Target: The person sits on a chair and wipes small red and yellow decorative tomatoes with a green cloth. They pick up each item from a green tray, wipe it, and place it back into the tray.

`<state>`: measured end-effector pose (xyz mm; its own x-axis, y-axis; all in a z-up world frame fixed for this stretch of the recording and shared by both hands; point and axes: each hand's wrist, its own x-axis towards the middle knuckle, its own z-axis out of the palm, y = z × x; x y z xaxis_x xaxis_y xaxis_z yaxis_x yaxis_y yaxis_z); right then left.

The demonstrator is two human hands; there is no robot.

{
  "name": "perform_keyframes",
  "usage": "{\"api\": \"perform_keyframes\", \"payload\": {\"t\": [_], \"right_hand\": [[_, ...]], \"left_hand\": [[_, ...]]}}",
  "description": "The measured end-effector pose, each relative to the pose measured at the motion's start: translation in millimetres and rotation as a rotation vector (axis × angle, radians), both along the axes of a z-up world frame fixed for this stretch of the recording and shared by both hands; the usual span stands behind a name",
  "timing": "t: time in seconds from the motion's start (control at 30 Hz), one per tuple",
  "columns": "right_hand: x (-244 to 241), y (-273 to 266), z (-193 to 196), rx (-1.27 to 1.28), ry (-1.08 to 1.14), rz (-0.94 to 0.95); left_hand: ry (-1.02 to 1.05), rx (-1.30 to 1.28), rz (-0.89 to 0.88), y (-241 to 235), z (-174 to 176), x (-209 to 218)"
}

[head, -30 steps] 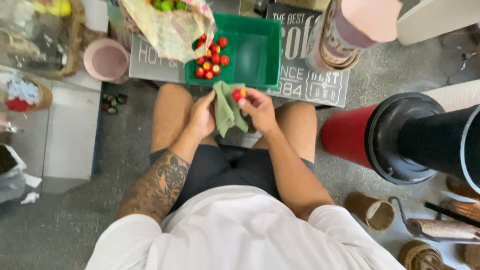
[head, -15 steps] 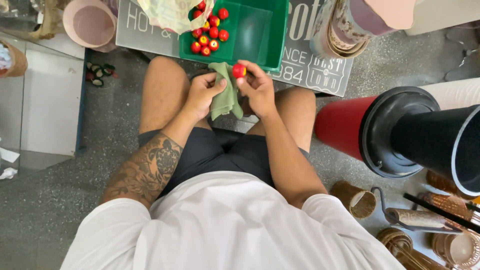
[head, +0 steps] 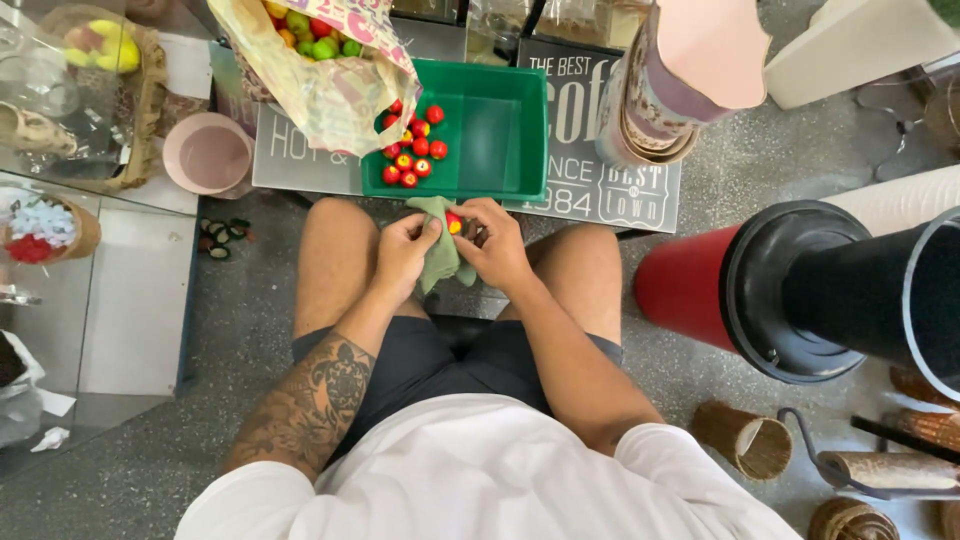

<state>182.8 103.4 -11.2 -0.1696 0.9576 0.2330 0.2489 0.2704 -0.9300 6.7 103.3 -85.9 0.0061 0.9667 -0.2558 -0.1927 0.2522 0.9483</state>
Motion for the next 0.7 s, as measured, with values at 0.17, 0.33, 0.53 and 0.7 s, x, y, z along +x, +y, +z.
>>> {"api": "perform_keyframes", "payload": {"t": [0.17,0.33,0.53,0.7], "right_hand": [[1.1,0.2,-2.5,0.025,-0.023,-0.009],[0.9,-2.3,-7.7,0.041,-0.025,-0.012],[1.7,-4.1,-4.5,0.052,-0.025,-0.047],[1.2,-2.3,-6.7,0.081,-0.027,-0.055]], "left_hand": [[0.048,0.002,0.065,0.8,21.3,3.2],[-0.014,-0.012,0.062,1.1,-12.8,3.7],[0.204,0.061,0.06,5.1,16.8,-0.7],[0.129,0.096,0.08,3.9,22.1,6.3]]}}
